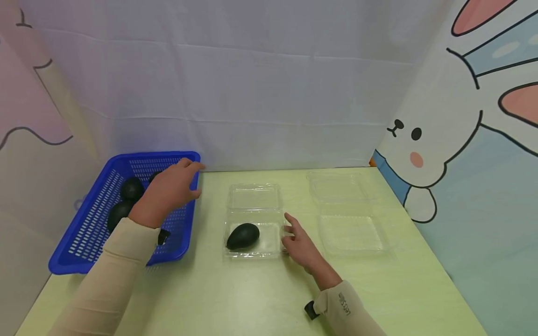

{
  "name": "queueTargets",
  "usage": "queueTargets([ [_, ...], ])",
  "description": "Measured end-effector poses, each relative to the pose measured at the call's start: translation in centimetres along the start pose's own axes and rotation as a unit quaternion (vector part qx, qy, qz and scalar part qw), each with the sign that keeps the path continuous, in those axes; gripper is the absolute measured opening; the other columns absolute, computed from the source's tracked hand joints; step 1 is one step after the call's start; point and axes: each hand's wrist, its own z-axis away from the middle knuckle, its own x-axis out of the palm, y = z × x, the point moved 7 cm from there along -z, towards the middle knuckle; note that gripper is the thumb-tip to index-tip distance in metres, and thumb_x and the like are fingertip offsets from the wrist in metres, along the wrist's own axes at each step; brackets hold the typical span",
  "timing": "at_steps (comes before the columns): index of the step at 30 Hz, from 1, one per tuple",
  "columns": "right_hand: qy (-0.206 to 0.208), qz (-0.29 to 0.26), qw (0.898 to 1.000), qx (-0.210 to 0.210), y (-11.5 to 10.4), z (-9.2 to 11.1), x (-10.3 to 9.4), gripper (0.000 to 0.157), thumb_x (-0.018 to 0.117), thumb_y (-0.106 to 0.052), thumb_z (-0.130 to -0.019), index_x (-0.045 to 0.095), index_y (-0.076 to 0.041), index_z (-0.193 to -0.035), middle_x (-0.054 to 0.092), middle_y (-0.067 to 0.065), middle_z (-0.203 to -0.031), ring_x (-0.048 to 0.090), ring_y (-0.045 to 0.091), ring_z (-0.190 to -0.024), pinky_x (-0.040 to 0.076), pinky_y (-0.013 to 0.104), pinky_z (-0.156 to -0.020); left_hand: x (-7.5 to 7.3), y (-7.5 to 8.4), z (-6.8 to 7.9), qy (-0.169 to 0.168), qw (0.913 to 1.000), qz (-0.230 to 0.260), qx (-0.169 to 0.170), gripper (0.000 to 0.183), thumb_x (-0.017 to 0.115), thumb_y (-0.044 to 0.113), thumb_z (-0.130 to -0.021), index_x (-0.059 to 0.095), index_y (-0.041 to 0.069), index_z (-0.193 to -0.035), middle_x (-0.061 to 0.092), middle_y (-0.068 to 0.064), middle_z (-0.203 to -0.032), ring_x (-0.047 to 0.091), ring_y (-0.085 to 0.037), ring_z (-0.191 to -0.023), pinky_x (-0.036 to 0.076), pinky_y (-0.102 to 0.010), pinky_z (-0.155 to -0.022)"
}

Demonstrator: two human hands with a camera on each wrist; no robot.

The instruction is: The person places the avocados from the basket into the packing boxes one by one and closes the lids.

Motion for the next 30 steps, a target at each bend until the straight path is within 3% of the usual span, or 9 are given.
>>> queueTargets([
  [5, -0.001, 0.0, 1.0, 0.0, 0.1, 0.0, 0.0, 0.067, 0.048, 0.001, -0.101, 0.025, -0.007, -0.163, 0.042, 0.033, -0.151, 0.056, 0.04, -0.122, 0.054, 0.041, -0.079, -0.4, -1.5, -0.4, 0.004, 0.9999, 0.001, -0.009, 0.069, 0.08, 0.017, -0.09, 0.049, 0.0, -0.149, 0.045, -0.03, -0.146, 0.049, -0.052, -0.125, 0.047, -0.066, -0.096],
  [11, -0.002, -0.002, 1.0, -0.002, 0.1, 0.0, 0.0, 0.067, 0.047, 0.001, -0.1, 0.025, -0.007, -0.163, 0.042, 0.033, -0.151, 0.058, 0.037, -0.117, 0.055, 0.042, -0.078, -0.2, -3.4, -1.1, -0.001, 0.9997, 0.005, -0.025, 0.072, 0.08, 0.021, -0.091, 0.046, 0.001, -0.151, 0.043, -0.033, -0.147, 0.044, -0.056, -0.128, 0.037, -0.074, -0.1],
  [19, -0.003, -0.001, 1.0, -0.001, 0.1, 0.1, 0.0, 0.068, 0.047, 0.0, -0.101, 0.025, -0.009, -0.164, 0.043, 0.032, -0.151, 0.058, 0.035, -0.114, 0.054, 0.042, -0.077, 0.6, -5.3, -1.9, -0.011, 0.999, 0.018, -0.039, 0.072, 0.079, 0.021, -0.091, 0.045, -0.002, -0.151, 0.041, -0.035, -0.147, 0.043, -0.057, -0.127, 0.04, -0.073, -0.098],
  [30, 0.0, -0.011, 1.0, 0.003, 0.1, 0.1, -0.1, 0.067, 0.048, 0.0, -0.101, 0.026, -0.01, -0.164, 0.044, 0.03, -0.151, 0.057, 0.039, -0.122, 0.055, 0.044, -0.079, 1.1, -7.2, -2.9, -0.024, 0.9973, 0.03, -0.063, 0.072, 0.077, 0.019, -0.091, 0.043, -0.003, -0.151, 0.036, -0.038, -0.15, 0.038, -0.061, -0.131, 0.037, -0.074, -0.099],
])
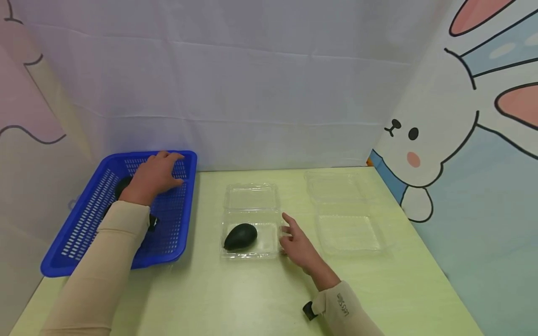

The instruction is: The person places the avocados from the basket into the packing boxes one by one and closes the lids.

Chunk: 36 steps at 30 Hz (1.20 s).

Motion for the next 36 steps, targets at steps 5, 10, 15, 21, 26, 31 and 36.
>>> queueTargets([
  [5, -0.002, -0.001, 1.0, 0.0, 0.0, 0.1, -0.1, 0.067, 0.048, 0.0, -0.102, 0.025, -0.01, -0.164, 0.044, 0.03, -0.15, 0.057, 0.038, -0.12, 0.055, 0.044, -0.079, 0.1, -0.6, 0.0, -0.001, 1.0, -0.007, -0.005, 0.072, 0.077, 0.018, -0.091, 0.042, -0.004, -0.151, 0.036, -0.039, -0.148, 0.038, -0.063, -0.128, 0.038, -0.075, -0.097],
  [10, -0.002, -0.005, 1.0, -0.001, 0.0, 0.2, -0.3, 0.067, 0.048, 0.0, -0.102, 0.026, -0.011, -0.164, 0.044, 0.03, -0.15, 0.057, 0.037, -0.119, 0.055, 0.043, -0.078, 0.6, -1.3, -0.4, -0.011, 0.9998, -0.004, -0.019, 0.073, 0.077, 0.019, -0.092, 0.042, -0.004, -0.151, 0.035, -0.039, -0.148, 0.035, -0.064, -0.13, 0.034, -0.077, -0.1],
  [15, -0.003, -0.009, 1.0, -0.003, -0.1, 0.4, -0.3, 0.067, 0.049, 0.0, -0.102, 0.026, -0.01, -0.164, 0.044, 0.03, -0.15, 0.057, 0.038, -0.12, 0.056, 0.044, -0.078, 1.4, -2.6, -1.0, -0.02, 0.9992, 0.002, -0.035, 0.074, 0.077, 0.02, -0.091, 0.041, -0.005, -0.151, 0.034, -0.041, -0.149, 0.033, -0.065, -0.131, 0.031, -0.077, -0.102],
  [21, -0.008, -0.006, 1.0, -0.004, -0.2, 0.6, -0.4, 0.066, 0.049, 0.0, -0.103, 0.025, -0.011, -0.164, 0.044, 0.03, -0.151, 0.056, 0.039, -0.122, 0.056, 0.044, -0.079, 2.1, -3.7, -1.1, -0.035, 0.9974, 0.011, -0.062, 0.074, 0.078, 0.021, -0.091, 0.042, -0.005, -0.15, 0.031, -0.041, -0.15, 0.028, -0.066, -0.134, 0.026, -0.08, -0.104],
  [26, -0.011, -0.01, 1.0, -0.004, -0.2, 0.6, -0.3, 0.067, 0.049, -0.001, -0.103, 0.025, -0.011, -0.164, 0.043, 0.03, -0.151, 0.056, 0.04, -0.122, 0.055, 0.044, -0.079, 2.3, -4.5, -1.1, -0.033, 0.9966, 0.022, -0.073, 0.074, 0.078, 0.022, -0.09, 0.042, -0.006, -0.149, 0.031, -0.043, -0.149, 0.029, -0.066, -0.132, 0.026, -0.081, -0.103],
  [31, -0.011, -0.011, 1.0, -0.007, -0.3, 0.6, -0.3, 0.066, 0.048, 0.0, -0.103, 0.025, -0.01, -0.164, 0.043, 0.031, -0.15, 0.056, 0.036, -0.117, 0.055, 0.044, -0.078, 2.8, -5.8, -1.0, -0.037, 0.9955, 0.024, -0.084, 0.078, 0.077, 0.024, -0.091, 0.038, -0.009, -0.15, 0.028, -0.046, -0.147, 0.028, -0.069, -0.131, 0.025, -0.082, -0.102],
  [36, -0.009, -0.008, 1.0, -0.007, -0.3, 0.6, -0.3, 0.066, 0.048, 0.0, -0.103, 0.025, -0.01, -0.164, 0.043, 0.03, -0.15, 0.056, 0.037, -0.118, 0.055, 0.043, -0.077, 3.5, -6.9, -1.1, -0.04, 0.9949, 0.028, -0.088, 0.08, 0.076, 0.025, -0.091, 0.035, -0.009, -0.151, 0.025, -0.047, -0.148, 0.024, -0.069, -0.132, 0.025, -0.082, -0.102],
])
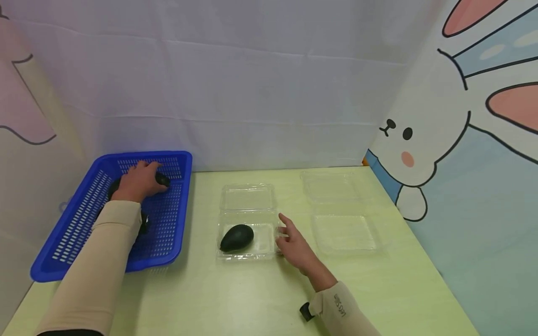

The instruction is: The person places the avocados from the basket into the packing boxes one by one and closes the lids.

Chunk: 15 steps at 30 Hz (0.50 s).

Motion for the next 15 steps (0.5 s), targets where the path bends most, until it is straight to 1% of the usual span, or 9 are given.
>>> queueTargets([
  [3, 0.001, 0.001, 1.0, 0.001, 0.1, -0.1, 0.0, 0.066, 0.048, 0.0, -0.103, 0.025, -0.01, -0.164, 0.043, 0.03, -0.15, 0.056, 0.037, -0.119, 0.055, 0.044, -0.078, 0.3, -0.4, -0.2, 0.003, 1.0, -0.002, 0.0, 0.081, 0.076, 0.025, -0.091, 0.034, -0.008, -0.153, 0.023, -0.046, -0.149, 0.022, -0.07, -0.133, 0.024, -0.082, -0.102],
  [8, 0.002, 0.006, 1.0, 0.004, 0.0, -0.1, 0.0, 0.066, 0.049, 0.0, -0.103, 0.025, -0.011, -0.164, 0.043, 0.03, -0.15, 0.056, 0.036, -0.118, 0.055, 0.043, -0.078, 0.6, -0.8, -0.5, 0.008, 0.9999, -0.007, -0.001, 0.08, 0.076, 0.024, -0.091, 0.035, -0.006, -0.153, 0.023, -0.045, -0.149, 0.023, -0.07, -0.131, 0.024, -0.082, -0.102],
  [15, 0.002, 0.009, 1.0, 0.004, 0.0, -0.3, 0.1, 0.066, 0.048, 0.0, -0.103, 0.024, -0.01, -0.164, 0.043, 0.031, -0.151, 0.056, 0.037, -0.119, 0.055, 0.043, -0.078, 1.1, -1.3, -0.3, -0.005, 0.9999, -0.013, 0.005, 0.081, 0.075, 0.023, -0.092, 0.033, -0.007, -0.154, 0.022, -0.044, -0.152, 0.021, -0.071, -0.132, 0.021, -0.083, -0.102],
])
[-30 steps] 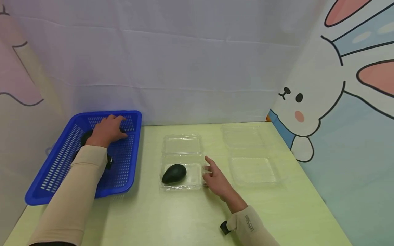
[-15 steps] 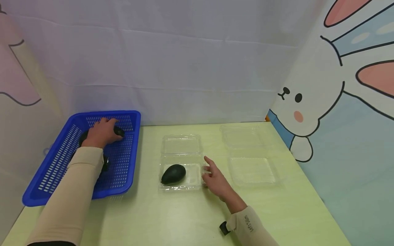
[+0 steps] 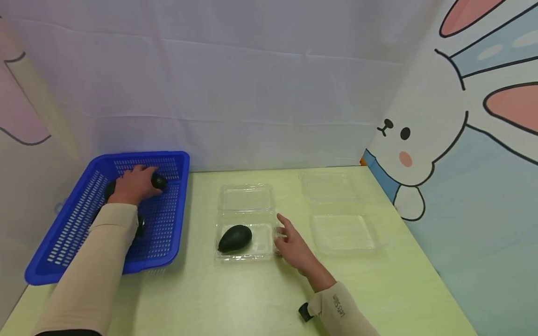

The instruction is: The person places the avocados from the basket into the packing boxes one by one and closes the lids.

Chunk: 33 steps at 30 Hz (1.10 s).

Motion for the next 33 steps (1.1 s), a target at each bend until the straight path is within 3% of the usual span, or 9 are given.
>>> queueTargets([
  [8, -0.007, 0.002, 1.0, -0.001, 0.1, -0.3, 0.3, 0.067, 0.049, 0.0, -0.102, 0.025, -0.009, -0.164, 0.044, 0.029, -0.15, 0.057, 0.03, -0.109, 0.055, 0.04, -0.075, 0.6, -0.9, 0.5, -0.01, 0.9998, -0.015, 0.004, 0.083, 0.074, 0.023, -0.091, 0.031, -0.009, -0.154, 0.022, -0.045, -0.152, 0.023, -0.073, -0.131, 0.027, -0.082, -0.098],
  [16, 0.0, 0.004, 1.0, -0.003, 0.2, -0.3, 0.1, 0.067, 0.049, 0.0, -0.102, 0.026, -0.009, -0.163, 0.045, 0.029, -0.149, 0.057, 0.03, -0.111, 0.055, 0.04, -0.076, 0.5, -0.8, 0.1, 0.011, 0.9998, -0.014, 0.003, 0.078, 0.074, 0.022, -0.09, 0.037, -0.007, -0.152, 0.029, -0.047, -0.144, 0.031, -0.071, -0.126, 0.03, -0.082, -0.095],
  [27, -0.001, -0.001, 1.0, 0.001, 0.2, -0.1, 0.0, 0.067, 0.049, 0.001, -0.102, 0.025, -0.009, -0.164, 0.044, 0.03, -0.15, 0.057, 0.033, -0.114, 0.055, 0.04, -0.077, 0.9, -0.5, -0.3, 0.015, 0.9998, -0.009, 0.008, 0.068, 0.077, 0.014, -0.088, 0.044, -0.003, -0.145, 0.031, -0.045, -0.142, 0.037, -0.071, -0.121, 0.029, -0.084, -0.094],
  [33, 0.0, -0.001, 1.0, 0.001, 0.1, 0.0, 0.0, 0.067, 0.049, 0.001, -0.102, 0.025, -0.009, -0.164, 0.044, 0.03, -0.15, 0.057, 0.034, -0.116, 0.055, 0.042, -0.077, 1.2, -0.5, -0.4, 0.012, 0.9994, -0.025, 0.022, 0.063, 0.079, 0.01, -0.085, 0.051, -0.003, -0.139, 0.04, -0.045, -0.134, 0.042, -0.072, -0.116, 0.029, -0.085, -0.092],
])
